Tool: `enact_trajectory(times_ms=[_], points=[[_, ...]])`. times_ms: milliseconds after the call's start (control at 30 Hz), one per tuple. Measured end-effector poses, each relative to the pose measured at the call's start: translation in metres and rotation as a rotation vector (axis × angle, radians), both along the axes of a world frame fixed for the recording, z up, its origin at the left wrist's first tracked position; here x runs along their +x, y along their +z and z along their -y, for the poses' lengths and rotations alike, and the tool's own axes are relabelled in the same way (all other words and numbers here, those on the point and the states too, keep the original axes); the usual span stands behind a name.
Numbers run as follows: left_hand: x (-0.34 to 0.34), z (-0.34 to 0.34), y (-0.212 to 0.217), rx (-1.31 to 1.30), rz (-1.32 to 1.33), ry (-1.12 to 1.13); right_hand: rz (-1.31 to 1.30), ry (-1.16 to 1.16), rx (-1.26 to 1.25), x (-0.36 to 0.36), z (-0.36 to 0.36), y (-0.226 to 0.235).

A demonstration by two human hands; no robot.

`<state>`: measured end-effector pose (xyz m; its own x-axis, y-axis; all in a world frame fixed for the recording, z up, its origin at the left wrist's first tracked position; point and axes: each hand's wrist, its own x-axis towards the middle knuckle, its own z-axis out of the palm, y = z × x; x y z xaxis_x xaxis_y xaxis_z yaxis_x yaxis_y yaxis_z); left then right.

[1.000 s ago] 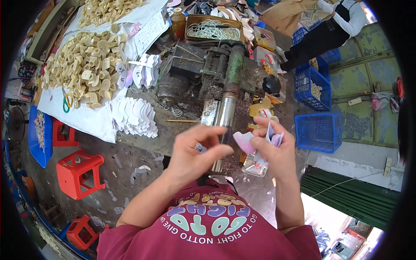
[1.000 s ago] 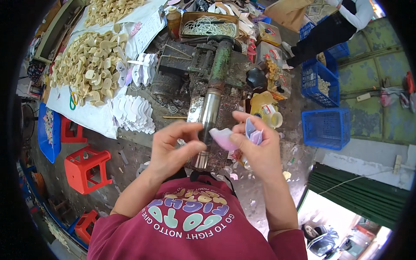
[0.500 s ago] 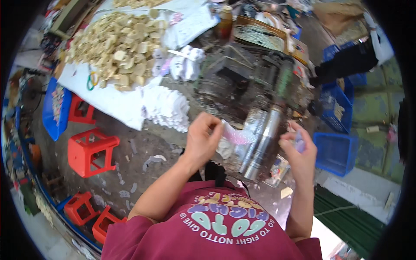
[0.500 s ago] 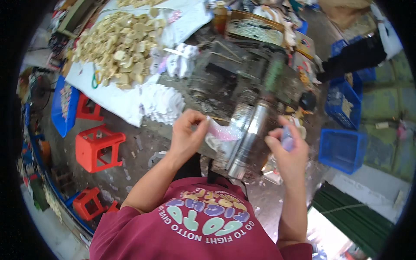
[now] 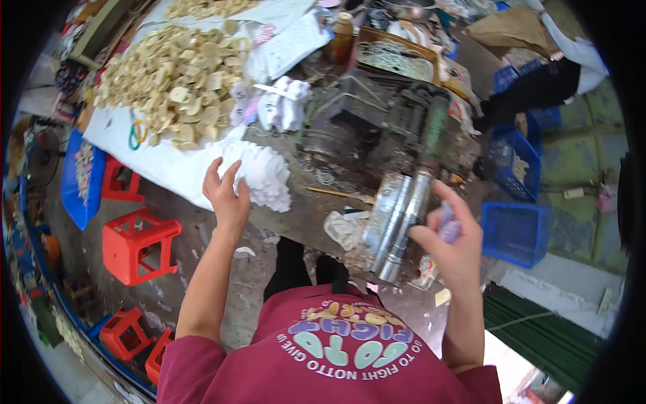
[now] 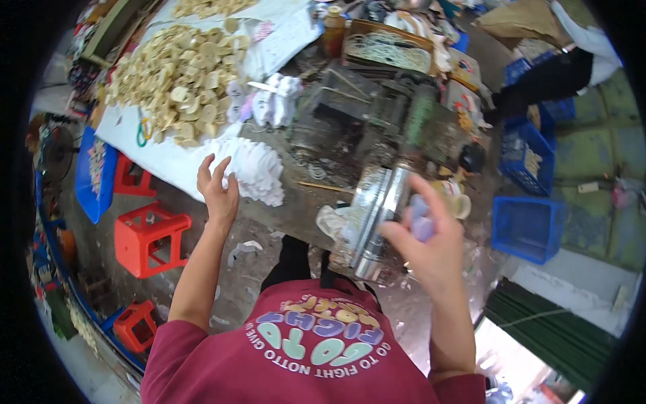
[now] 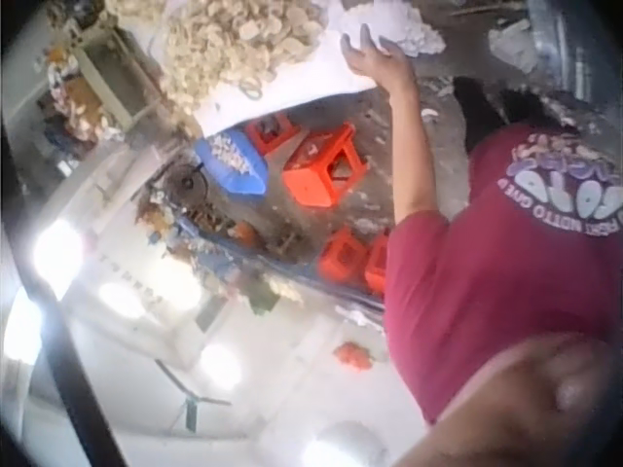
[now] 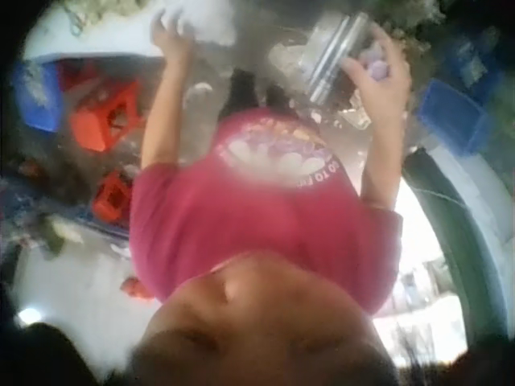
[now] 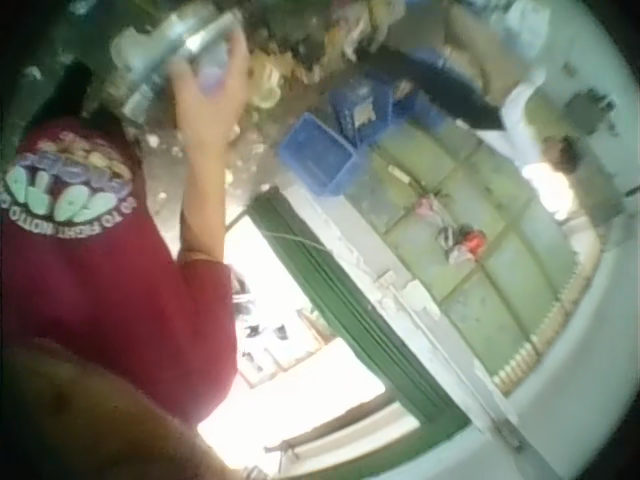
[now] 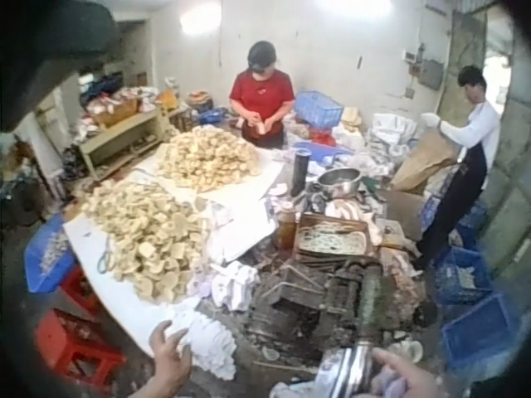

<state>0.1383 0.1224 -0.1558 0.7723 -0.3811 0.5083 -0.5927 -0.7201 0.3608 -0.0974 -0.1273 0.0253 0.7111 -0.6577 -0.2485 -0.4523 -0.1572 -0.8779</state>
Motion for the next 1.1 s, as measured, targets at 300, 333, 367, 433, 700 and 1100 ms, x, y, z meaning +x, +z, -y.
enact_trajectory(times_ms=[300, 333, 367, 433, 700, 1100], points=[[-0.11, 0.112, 0.152, -0.85, -1.667, -0.705, 0.033, 0.294, -0.147, 0.006, -0.016, 0.013], [-0.107, 0.111, 0.144, -0.908, -1.601, -0.693, -0.003, 0.281, -0.136, -0.005, -0.005, 0.015], [-0.1, 0.109, 0.139, -0.956, -1.567, -0.688, -0.033, 0.262, -0.124, -0.017, 0.005, 0.017], [-0.098, 0.108, 0.138, -0.939, -1.577, -0.68, -0.096, 0.121, 0.017, -0.036, 0.019, 0.017], [-0.133, 0.13, 0.15, -0.656, -1.705, -0.736, -0.073, 0.353, -0.235, -0.035, 0.008, 0.024], [-0.136, 0.128, 0.143, -0.643, -1.162, -0.626, -0.111, 0.088, 0.174, -0.053, 0.031, -0.003]])
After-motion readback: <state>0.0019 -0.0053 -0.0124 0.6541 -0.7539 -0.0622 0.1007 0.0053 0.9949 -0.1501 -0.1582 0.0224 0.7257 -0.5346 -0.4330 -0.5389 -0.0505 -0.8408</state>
